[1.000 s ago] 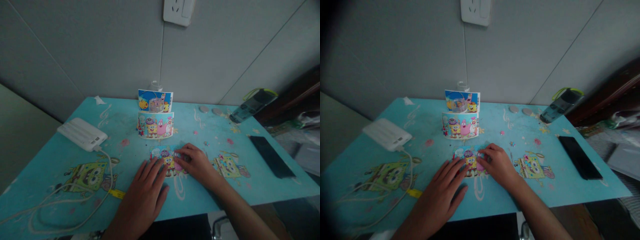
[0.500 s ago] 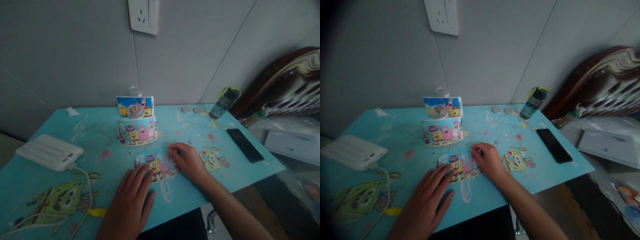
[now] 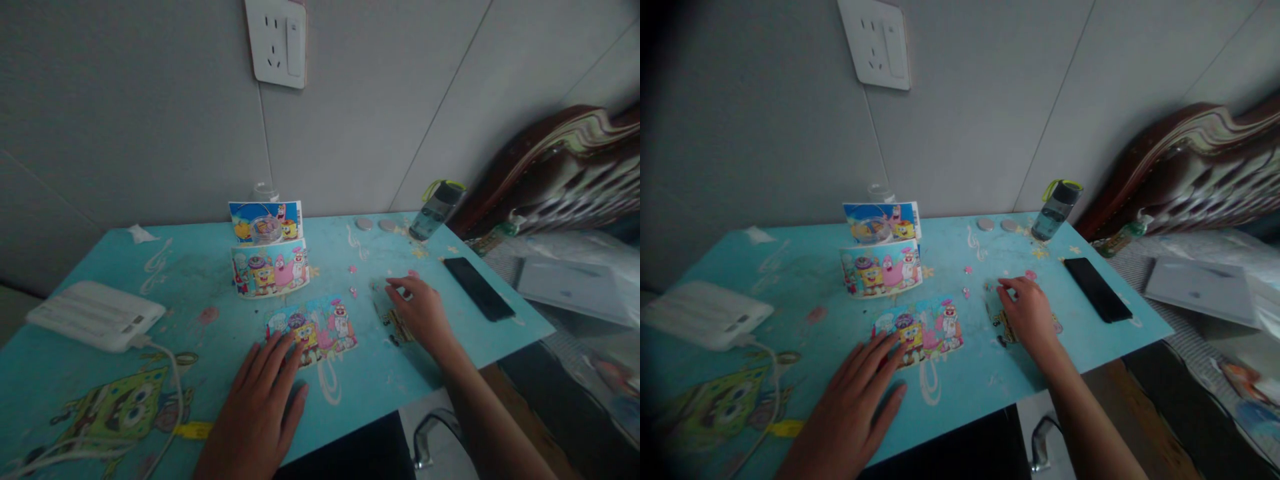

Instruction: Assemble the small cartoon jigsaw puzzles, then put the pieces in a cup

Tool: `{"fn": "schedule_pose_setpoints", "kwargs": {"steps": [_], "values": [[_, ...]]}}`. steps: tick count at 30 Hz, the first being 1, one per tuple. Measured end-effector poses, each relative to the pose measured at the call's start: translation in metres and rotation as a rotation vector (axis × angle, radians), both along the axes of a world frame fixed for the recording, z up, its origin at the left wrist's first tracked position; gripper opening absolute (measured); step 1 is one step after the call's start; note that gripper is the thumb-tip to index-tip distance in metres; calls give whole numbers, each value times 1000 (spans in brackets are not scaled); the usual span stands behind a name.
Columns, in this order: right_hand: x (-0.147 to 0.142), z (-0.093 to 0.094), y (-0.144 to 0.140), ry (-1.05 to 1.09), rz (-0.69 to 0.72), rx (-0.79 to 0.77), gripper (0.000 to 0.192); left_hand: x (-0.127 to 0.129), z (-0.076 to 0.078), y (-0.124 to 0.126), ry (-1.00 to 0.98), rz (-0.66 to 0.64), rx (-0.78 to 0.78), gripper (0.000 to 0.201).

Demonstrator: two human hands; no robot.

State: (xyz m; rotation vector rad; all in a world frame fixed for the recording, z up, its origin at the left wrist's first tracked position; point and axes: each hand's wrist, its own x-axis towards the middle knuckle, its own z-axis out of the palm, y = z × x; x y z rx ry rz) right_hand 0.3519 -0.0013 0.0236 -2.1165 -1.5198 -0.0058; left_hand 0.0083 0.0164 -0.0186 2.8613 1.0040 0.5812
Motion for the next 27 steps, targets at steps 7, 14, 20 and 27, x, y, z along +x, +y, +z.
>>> {"fn": "schedule_pose_setpoints", "kwargs": {"steps": [7,14,20,27], "values": [[27,-4,-45,6,-59,-209,38,1,-3,-2,4,13,-11,52],[26,-10,-38,147,-49,-208,37,3,6,-4,17,40,-6,52],[27,-4,-33,251,-41,-173,36,3,8,-5,36,43,-33,51],[-45,20,-9,451,290,-185,25,4,10,-7,48,55,-75,53]]}}
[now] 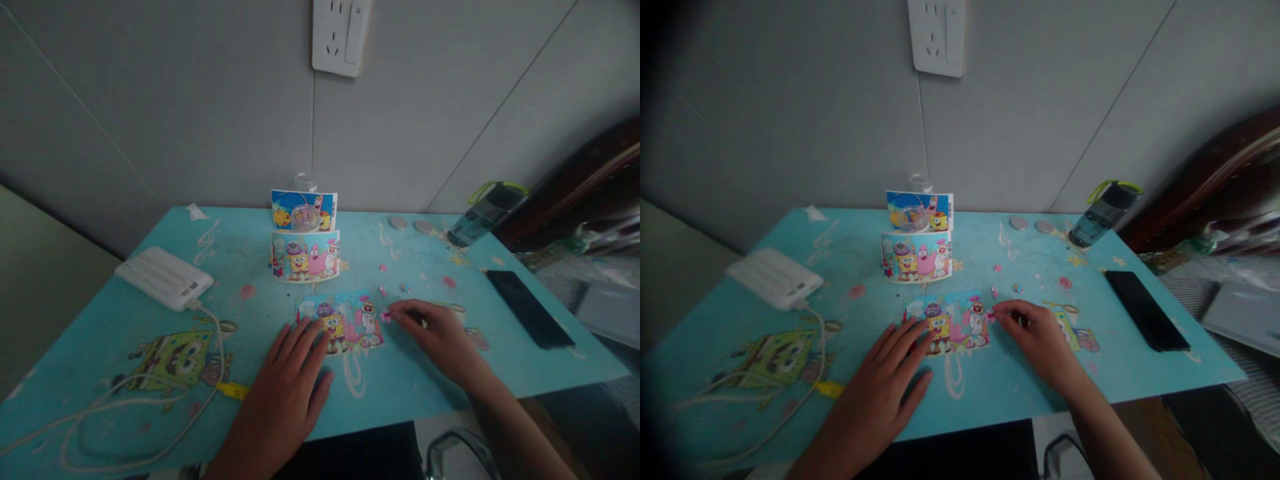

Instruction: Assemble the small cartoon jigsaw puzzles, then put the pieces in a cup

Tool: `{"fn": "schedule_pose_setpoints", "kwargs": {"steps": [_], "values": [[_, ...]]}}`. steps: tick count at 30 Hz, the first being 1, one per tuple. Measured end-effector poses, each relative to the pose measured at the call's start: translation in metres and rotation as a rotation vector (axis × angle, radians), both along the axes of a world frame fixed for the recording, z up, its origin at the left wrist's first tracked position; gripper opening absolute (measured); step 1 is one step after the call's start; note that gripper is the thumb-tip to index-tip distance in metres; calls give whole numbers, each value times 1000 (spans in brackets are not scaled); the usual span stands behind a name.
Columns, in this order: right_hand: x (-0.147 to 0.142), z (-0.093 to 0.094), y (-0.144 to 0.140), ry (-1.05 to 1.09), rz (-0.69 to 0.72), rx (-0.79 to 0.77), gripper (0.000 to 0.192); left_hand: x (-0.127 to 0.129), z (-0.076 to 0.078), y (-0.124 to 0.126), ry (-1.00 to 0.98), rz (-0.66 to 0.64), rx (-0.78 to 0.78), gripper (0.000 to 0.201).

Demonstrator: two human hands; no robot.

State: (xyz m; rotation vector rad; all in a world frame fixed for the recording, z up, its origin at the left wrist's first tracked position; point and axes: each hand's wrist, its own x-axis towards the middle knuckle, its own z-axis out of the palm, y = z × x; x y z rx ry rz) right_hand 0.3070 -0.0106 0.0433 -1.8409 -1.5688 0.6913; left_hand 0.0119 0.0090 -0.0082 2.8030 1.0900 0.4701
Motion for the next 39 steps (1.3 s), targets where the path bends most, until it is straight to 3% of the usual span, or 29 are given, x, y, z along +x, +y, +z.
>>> {"fn": "schedule_pose_setpoints", "kwargs": {"steps": [4,7,15,21,28,39], "values": [[-38,2,25,75,184,-70,19,1,4,0,-8,1,-24,52],[-45,0,38,36,223,-96,18,1,6,0,7,0,-33,52],[-40,-10,42,49,202,-129,14,1,7,0,4,0,-29,51],[-47,-8,45,-14,183,-139,13,1,6,1,-3,-8,-34,53],[-52,-12,42,-169,187,22,15,1,5,-1,5,-7,-27,52],[-50,-23,36,-185,193,78,9,1,4,2,6,-11,-9,54]]}}
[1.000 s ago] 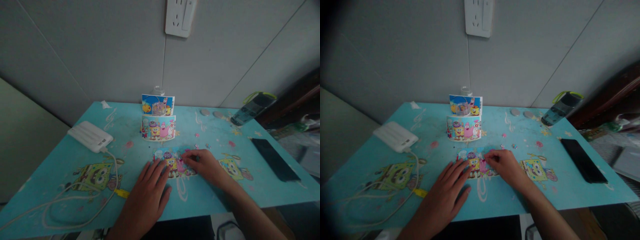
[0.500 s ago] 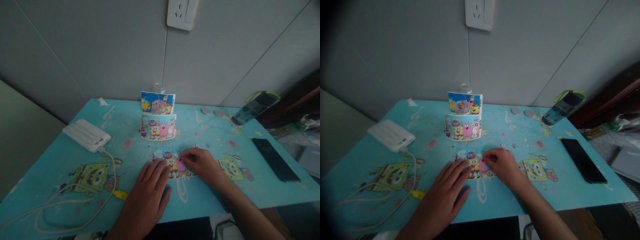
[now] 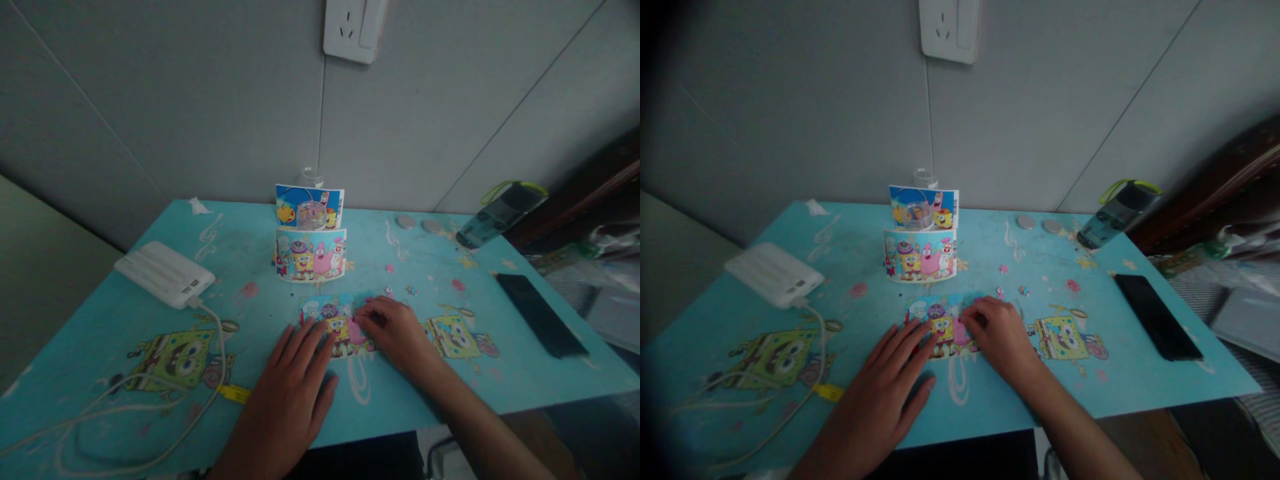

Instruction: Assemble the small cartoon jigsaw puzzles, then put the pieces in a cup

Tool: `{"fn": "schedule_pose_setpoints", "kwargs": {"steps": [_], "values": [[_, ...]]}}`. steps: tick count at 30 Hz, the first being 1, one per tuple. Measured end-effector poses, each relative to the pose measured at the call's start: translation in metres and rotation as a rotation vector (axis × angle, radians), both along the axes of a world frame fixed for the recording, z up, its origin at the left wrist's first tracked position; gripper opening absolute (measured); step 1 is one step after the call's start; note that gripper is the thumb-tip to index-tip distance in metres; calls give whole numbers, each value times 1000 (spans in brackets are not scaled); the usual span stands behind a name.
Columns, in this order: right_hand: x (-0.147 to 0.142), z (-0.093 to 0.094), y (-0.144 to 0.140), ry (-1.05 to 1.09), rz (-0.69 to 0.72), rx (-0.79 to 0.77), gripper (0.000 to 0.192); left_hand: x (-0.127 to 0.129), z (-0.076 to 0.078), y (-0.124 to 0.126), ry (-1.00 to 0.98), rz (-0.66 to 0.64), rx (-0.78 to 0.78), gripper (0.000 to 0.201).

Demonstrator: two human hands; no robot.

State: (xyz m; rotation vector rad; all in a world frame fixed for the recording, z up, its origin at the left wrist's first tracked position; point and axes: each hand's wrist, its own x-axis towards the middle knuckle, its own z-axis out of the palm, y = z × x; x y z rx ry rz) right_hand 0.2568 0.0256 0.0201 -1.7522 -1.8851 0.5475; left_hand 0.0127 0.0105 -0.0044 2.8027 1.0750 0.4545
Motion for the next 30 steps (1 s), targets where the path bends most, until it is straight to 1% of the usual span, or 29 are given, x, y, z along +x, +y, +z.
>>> {"fn": "schedule_pose_setpoints", "kwargs": {"steps": [6,10,14,16,18,24,30], "values": [[-1,-1,-8,-142,81,90,13,0,-2,0,-15,-15,2,50],[-3,1,-20,-322,154,135,18,1,-1,0,-33,1,-3,52],[-9,4,-31,-521,163,164,21,1,1,-1,-27,5,5,52],[-11,3,-35,-570,154,176,23,1,1,-2,-19,10,8,51],[-12,2,-37,-565,149,178,26,1,2,-2,-18,12,5,51],[-5,3,-43,-434,104,165,33,1,2,-2,-26,4,0,51],[-6,3,-43,-436,129,181,34,0,2,-2,-31,7,-2,52]]}}
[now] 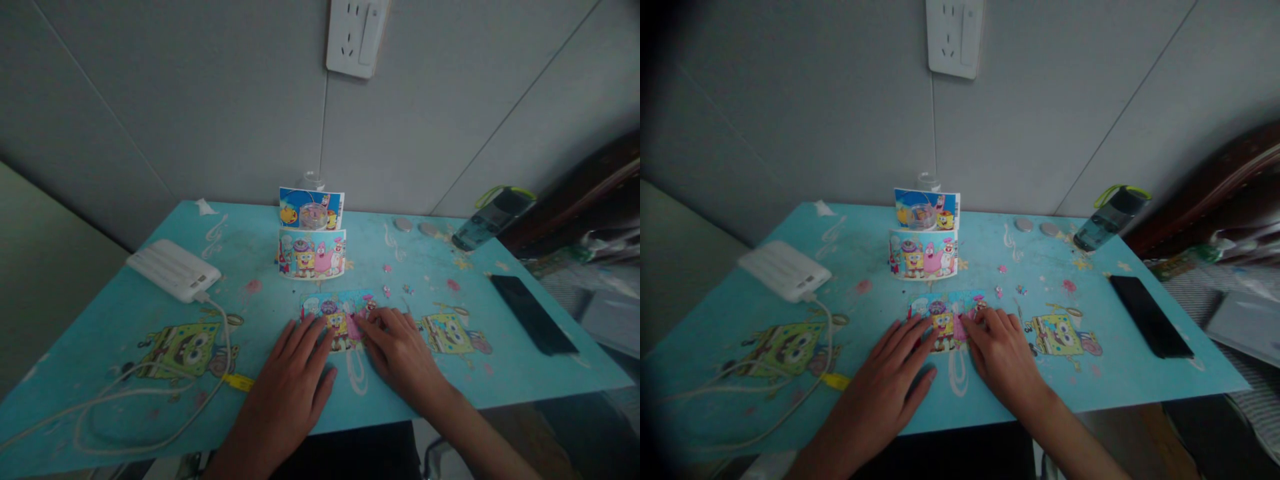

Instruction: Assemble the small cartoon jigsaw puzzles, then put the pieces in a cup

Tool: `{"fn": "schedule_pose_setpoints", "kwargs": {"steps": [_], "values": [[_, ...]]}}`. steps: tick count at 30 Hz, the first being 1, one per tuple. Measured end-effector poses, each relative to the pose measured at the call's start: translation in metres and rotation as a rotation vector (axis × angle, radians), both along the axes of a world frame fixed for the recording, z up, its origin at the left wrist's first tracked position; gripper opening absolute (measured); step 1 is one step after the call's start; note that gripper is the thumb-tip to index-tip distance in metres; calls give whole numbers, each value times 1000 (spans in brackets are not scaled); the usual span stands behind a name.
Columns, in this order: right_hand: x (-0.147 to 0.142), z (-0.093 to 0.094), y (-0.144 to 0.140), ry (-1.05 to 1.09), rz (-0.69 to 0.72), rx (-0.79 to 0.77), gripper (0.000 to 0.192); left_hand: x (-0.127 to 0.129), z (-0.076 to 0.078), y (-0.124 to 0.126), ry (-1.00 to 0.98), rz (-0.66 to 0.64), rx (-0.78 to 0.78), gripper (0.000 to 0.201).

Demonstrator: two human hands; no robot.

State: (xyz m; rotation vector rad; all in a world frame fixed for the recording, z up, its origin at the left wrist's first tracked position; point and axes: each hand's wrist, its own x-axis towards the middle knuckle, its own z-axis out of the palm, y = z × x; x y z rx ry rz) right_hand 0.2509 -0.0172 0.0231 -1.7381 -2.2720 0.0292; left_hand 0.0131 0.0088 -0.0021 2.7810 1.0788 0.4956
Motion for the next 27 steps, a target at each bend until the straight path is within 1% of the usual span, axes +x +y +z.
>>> {"fn": "schedule_pose_setpoints", "kwargs": {"steps": [7,13,20,27], "values": [[-3,-5,1,-88,0,22,37,2,1,-1,-39,13,-18,51],[-4,-8,-2,-36,-6,-1,39,1,-2,-1,-33,16,-25,52],[-5,-12,-4,-78,-21,4,40,2,0,-1,-19,13,9,52],[-7,-12,-4,3,-41,3,38,2,-1,-1,30,3,11,54]]}}
